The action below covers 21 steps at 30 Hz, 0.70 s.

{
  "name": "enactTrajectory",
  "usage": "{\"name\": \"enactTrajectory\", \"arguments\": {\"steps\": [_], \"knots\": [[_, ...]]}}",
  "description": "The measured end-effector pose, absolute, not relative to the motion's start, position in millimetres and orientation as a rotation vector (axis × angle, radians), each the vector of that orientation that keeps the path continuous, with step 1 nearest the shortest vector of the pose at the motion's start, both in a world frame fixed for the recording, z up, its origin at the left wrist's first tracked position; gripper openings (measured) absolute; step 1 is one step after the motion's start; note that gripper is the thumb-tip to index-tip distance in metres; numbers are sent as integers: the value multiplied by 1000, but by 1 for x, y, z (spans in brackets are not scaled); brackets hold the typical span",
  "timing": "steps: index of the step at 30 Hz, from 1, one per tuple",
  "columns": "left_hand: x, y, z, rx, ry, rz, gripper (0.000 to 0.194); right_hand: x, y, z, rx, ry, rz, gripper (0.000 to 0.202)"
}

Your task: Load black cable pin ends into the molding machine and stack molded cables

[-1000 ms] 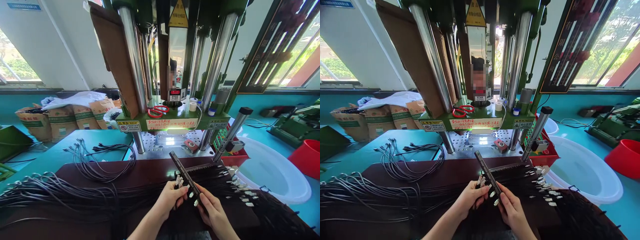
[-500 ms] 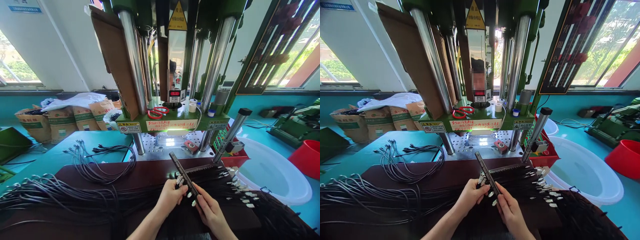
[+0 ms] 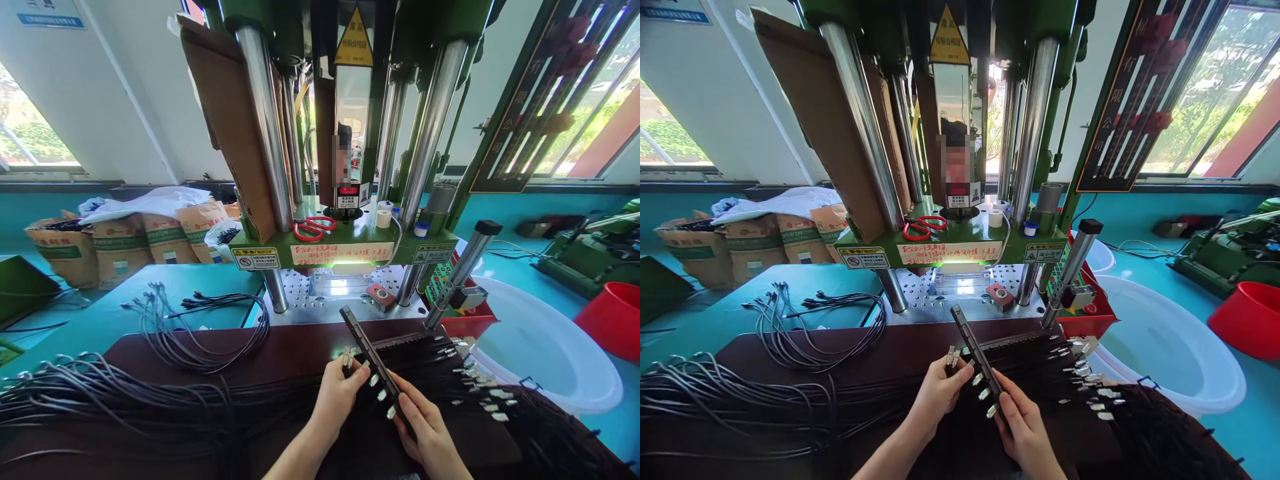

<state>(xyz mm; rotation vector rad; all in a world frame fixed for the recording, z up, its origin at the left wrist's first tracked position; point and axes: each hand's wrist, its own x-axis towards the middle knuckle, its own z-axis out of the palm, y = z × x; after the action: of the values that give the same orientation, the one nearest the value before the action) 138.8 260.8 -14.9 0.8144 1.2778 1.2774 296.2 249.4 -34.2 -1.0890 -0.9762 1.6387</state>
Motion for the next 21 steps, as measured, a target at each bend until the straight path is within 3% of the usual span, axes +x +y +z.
{"name": "enactTrajectory", "arguments": {"steps": [13, 21], "knots": [[121, 265, -6, 910, 1268, 1064, 43, 297, 250, -35, -961, -1040, 1761, 41], [123, 265, -9, 1032, 1337, 1166, 40, 288, 240, -33, -1100, -1124, 1554, 48]]}}
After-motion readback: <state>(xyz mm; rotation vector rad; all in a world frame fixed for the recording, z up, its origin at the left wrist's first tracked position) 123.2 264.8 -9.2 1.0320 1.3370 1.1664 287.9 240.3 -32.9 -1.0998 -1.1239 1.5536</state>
